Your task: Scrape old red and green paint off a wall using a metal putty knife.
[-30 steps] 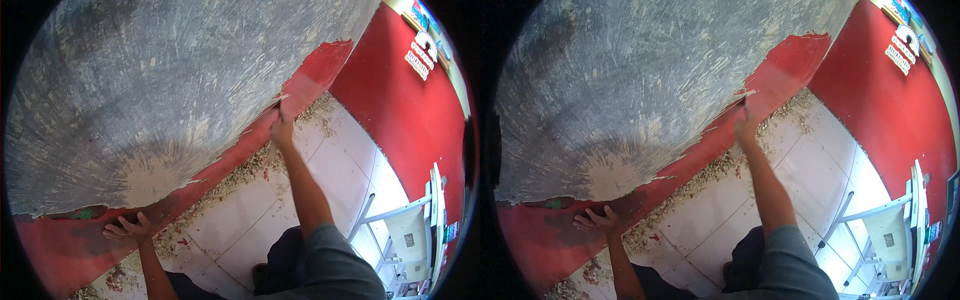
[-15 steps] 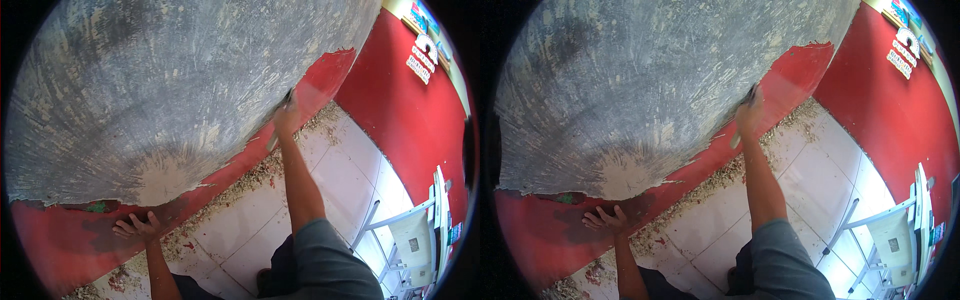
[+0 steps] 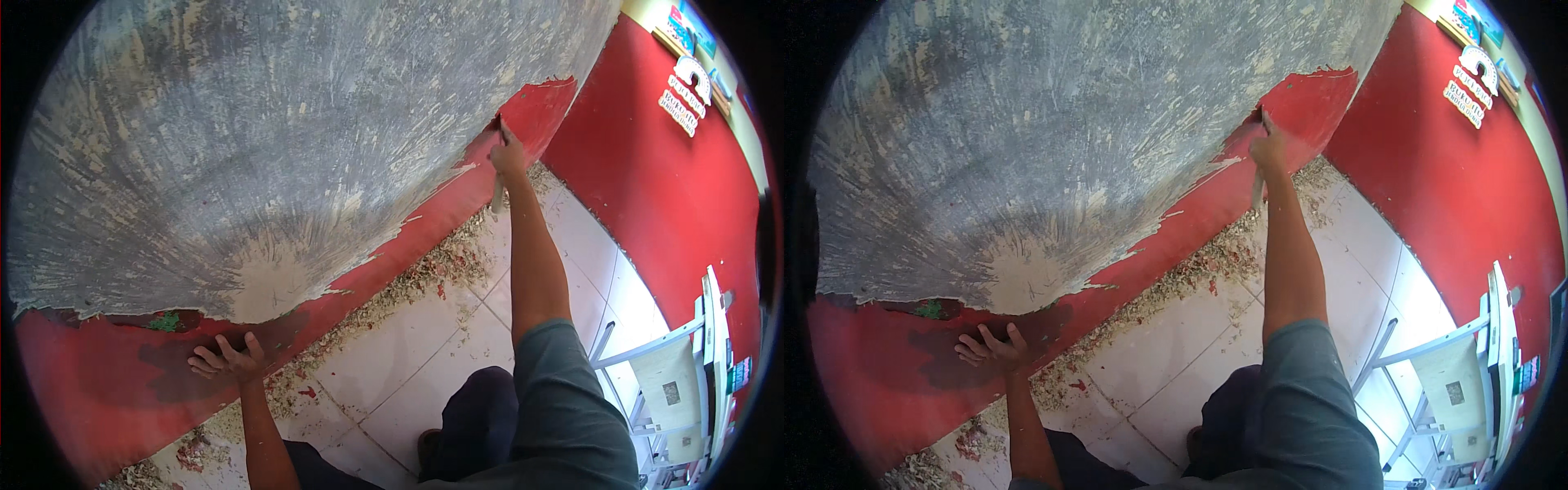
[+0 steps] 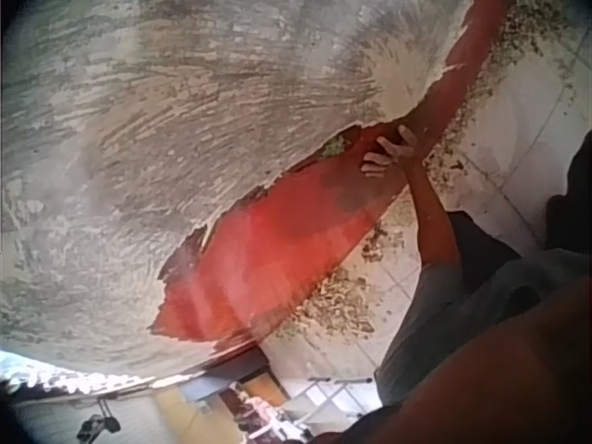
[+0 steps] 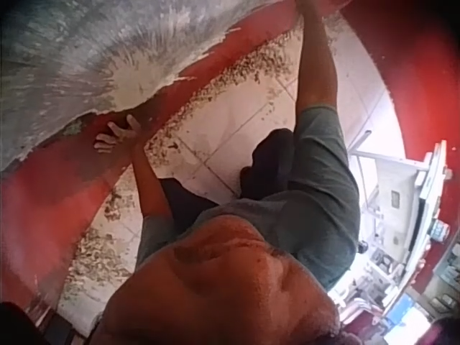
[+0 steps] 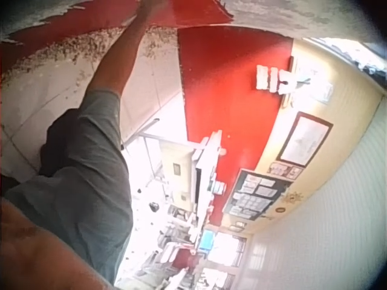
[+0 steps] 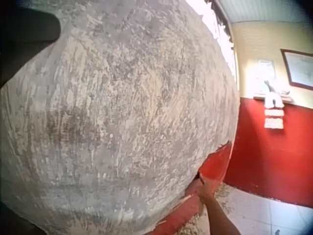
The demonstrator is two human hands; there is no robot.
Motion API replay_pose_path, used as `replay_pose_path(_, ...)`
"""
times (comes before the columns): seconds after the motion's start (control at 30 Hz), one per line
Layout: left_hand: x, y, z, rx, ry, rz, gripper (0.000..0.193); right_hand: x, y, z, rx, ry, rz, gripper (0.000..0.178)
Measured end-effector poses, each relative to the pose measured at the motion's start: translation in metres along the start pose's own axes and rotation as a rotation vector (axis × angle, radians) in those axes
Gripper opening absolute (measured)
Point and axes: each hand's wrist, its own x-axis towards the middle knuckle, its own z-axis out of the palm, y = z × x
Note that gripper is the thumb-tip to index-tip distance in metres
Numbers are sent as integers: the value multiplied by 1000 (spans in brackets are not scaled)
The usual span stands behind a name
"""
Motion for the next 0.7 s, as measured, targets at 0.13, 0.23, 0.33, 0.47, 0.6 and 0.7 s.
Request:
replay_pose_path(0.13,-1,12,5,-27,22,-23,60,-66,54,28,-236,24,-272,62)
replay_pose_path(0.23,-6,-9,-2,5,-23,20,60,-217,47,69,-171,-584,-165,57)
replay_pose_path(0.33,1,-2,-3,-19,-14,2,60,-312,-2,43,98,-965,-18,80)
replay_pose_path(0.47,0,1,-3,-22,-22,-16,58,-318,-61,31,84,-1470,58,76)
replay_pose_path(0.6,2,6,-3,-47,-40,-9,59,-330,-4,63,-237,-1614,-167,65)
replay_pose_path(0.7,-5,1,-12,-45,-114,-16,60,-326,9,67,-665,-1829,-337,58)
